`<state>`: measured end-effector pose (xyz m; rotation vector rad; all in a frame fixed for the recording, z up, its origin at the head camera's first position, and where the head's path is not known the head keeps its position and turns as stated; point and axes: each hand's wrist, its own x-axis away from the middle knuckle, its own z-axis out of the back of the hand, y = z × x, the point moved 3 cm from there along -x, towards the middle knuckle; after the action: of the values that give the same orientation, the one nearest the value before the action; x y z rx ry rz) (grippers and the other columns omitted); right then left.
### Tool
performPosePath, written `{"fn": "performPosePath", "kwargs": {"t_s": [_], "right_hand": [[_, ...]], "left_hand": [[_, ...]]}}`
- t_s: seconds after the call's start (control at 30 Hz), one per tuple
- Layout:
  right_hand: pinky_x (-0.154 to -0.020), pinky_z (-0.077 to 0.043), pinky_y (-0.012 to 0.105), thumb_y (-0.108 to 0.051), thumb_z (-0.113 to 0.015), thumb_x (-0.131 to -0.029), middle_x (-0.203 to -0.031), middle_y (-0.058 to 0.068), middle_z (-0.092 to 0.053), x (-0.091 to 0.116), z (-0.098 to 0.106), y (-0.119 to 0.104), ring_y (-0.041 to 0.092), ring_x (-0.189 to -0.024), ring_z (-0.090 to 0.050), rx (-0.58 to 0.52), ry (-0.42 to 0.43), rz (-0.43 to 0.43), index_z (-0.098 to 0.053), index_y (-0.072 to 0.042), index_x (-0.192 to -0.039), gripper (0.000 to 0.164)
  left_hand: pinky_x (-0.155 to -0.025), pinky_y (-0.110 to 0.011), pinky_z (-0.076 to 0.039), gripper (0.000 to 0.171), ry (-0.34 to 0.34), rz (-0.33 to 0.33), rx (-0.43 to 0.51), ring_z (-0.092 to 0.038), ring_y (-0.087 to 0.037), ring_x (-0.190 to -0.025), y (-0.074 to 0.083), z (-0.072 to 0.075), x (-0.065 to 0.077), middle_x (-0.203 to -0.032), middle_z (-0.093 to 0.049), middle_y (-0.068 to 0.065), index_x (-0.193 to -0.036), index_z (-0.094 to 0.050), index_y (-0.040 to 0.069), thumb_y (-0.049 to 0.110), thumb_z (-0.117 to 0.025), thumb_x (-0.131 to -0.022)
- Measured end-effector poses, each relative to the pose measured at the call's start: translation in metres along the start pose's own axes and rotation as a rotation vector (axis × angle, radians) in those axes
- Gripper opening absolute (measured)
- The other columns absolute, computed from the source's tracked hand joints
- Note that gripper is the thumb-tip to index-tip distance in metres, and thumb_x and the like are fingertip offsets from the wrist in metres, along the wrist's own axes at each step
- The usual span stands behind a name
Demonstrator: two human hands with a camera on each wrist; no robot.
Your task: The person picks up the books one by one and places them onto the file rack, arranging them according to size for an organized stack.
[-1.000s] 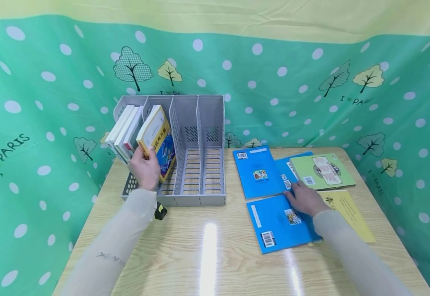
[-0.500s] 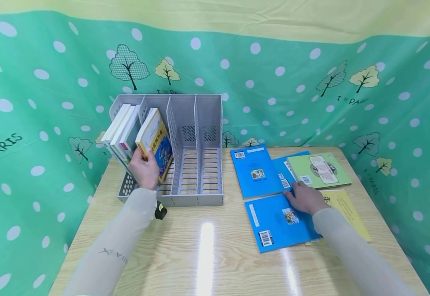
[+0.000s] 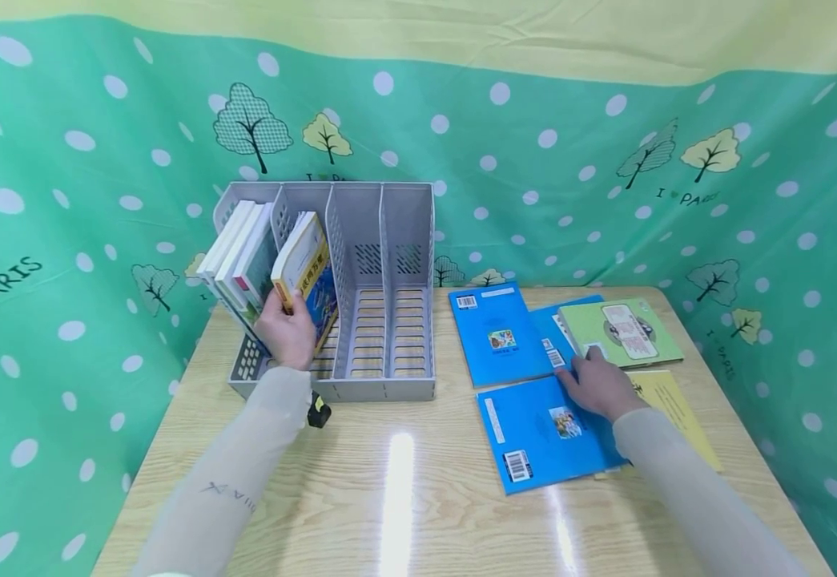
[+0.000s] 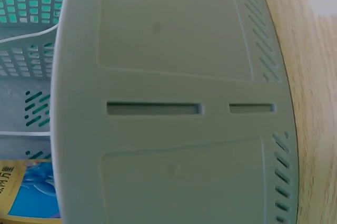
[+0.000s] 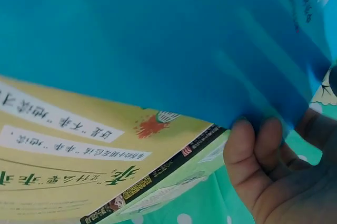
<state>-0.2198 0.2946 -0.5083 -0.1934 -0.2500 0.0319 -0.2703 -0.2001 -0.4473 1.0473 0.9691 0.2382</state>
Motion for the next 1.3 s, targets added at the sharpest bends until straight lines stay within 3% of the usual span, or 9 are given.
{"fn": "performPosePath", "kwargs": {"t_s": [0.13,0.23,0.33,0.5,0.6,0.73,0.83,1.07,1.3], "right_hand": [[-0.065,-0.052,0.049,-0.062,-0.037,-0.095,-0.114,0.03,-0.041,0.004,0.005,-0.006,0.036,-0.082,-0.053,0.001,0.074,0.013,-0.052,0.009,-0.125,0.078],[-0.05,-0.044,0.036,-0.07,-0.034,-0.091,-0.102,0.024,-0.038,0.007,0.009,-0.014,0.029,-0.068,-0.05,0.017,0.129,0.009,-0.054,0.011,-0.119,0.088],[-0.044,-0.036,0.031,-0.074,-0.031,-0.088,-0.096,0.021,-0.034,0.011,0.013,-0.023,0.027,-0.06,-0.047,0.012,0.173,-0.015,-0.056,0.011,-0.115,0.093],[-0.045,-0.037,0.033,-0.069,-0.041,-0.089,-0.093,0.018,-0.036,0.017,0.023,-0.043,0.027,-0.062,-0.046,-0.028,0.227,-0.003,-0.058,0.007,-0.112,0.081],[-0.049,-0.045,0.039,-0.065,-0.05,-0.087,-0.089,0.018,-0.048,0.02,0.027,-0.053,0.028,-0.067,-0.05,-0.018,0.264,0.028,-0.06,0.006,-0.108,0.075],[-0.056,-0.052,0.047,-0.066,-0.059,-0.081,-0.081,0.017,-0.061,0.023,0.03,-0.063,0.031,-0.071,-0.057,0.006,0.304,0.047,-0.061,0.006,-0.105,0.076],[-0.055,-0.054,0.048,-0.066,-0.062,-0.078,-0.081,0.019,-0.062,0.025,0.031,-0.068,0.033,-0.069,-0.058,0.027,0.305,0.048,-0.061,0.008,-0.107,0.079],[-0.042,-0.049,0.037,-0.055,-0.07,-0.077,-0.073,0.016,-0.058,0.031,0.036,-0.079,0.026,-0.054,-0.054,0.029,0.333,0.063,-0.06,0.007,-0.101,0.068],[-0.036,-0.04,0.029,-0.041,-0.072,-0.08,-0.076,0.019,-0.061,0.042,0.052,-0.097,0.02,-0.047,-0.049,0.014,0.39,0.121,-0.062,0.007,-0.104,0.055]], "left_hand": [[-0.077,-0.045,-0.055,0.019,-0.006,0.028,-0.004,-0.067,-0.033,-0.095,-0.003,-0.005,0.001,-0.103,-0.069,-0.021,-0.105,-0.068,-0.004,0.007,-0.064,-0.089],[-0.08,-0.045,-0.055,0.019,-0.006,0.052,0.0,-0.066,-0.032,-0.096,-0.005,-0.007,0.002,-0.104,-0.069,-0.02,-0.105,-0.068,-0.003,0.008,-0.063,-0.09],[-0.08,-0.044,-0.054,0.018,0.011,0.055,-0.004,-0.066,-0.032,-0.095,-0.005,-0.009,0.002,-0.103,-0.069,-0.02,-0.103,-0.068,-0.003,0.007,-0.064,-0.09],[-0.078,-0.045,-0.053,0.016,0.045,0.044,-0.009,-0.066,-0.033,-0.091,-0.006,-0.008,0.002,-0.1,-0.07,-0.021,-0.1,-0.068,-0.004,0.007,-0.063,-0.09],[-0.078,-0.045,-0.053,0.017,0.045,0.046,-0.039,-0.067,-0.032,-0.092,-0.007,-0.008,0.004,-0.101,-0.07,-0.02,-0.101,-0.068,-0.002,0.01,-0.063,-0.09],[-0.082,-0.045,-0.052,0.019,0.033,0.022,-0.069,-0.065,-0.034,-0.095,-0.009,-0.01,0.004,-0.102,-0.069,-0.02,-0.103,-0.068,-0.002,0.011,-0.064,-0.089],[-0.083,-0.046,-0.05,0.02,0.034,-0.01,-0.092,-0.063,-0.037,-0.093,-0.011,-0.009,0.003,-0.098,-0.067,-0.022,-0.102,-0.069,-0.004,0.01,-0.066,-0.088],[-0.086,-0.048,-0.048,0.022,-0.015,-0.02,-0.129,-0.057,-0.038,-0.092,-0.006,-0.002,-0.003,-0.097,-0.062,-0.022,-0.103,-0.069,-0.006,0.008,-0.069,-0.086],[-0.088,-0.044,-0.049,0.029,-0.105,0.051,-0.168,-0.057,-0.034,-0.099,-0.003,0.003,-0.004,-0.105,-0.061,-0.019,-0.113,-0.066,-0.003,0.014,-0.068,-0.089]]}}
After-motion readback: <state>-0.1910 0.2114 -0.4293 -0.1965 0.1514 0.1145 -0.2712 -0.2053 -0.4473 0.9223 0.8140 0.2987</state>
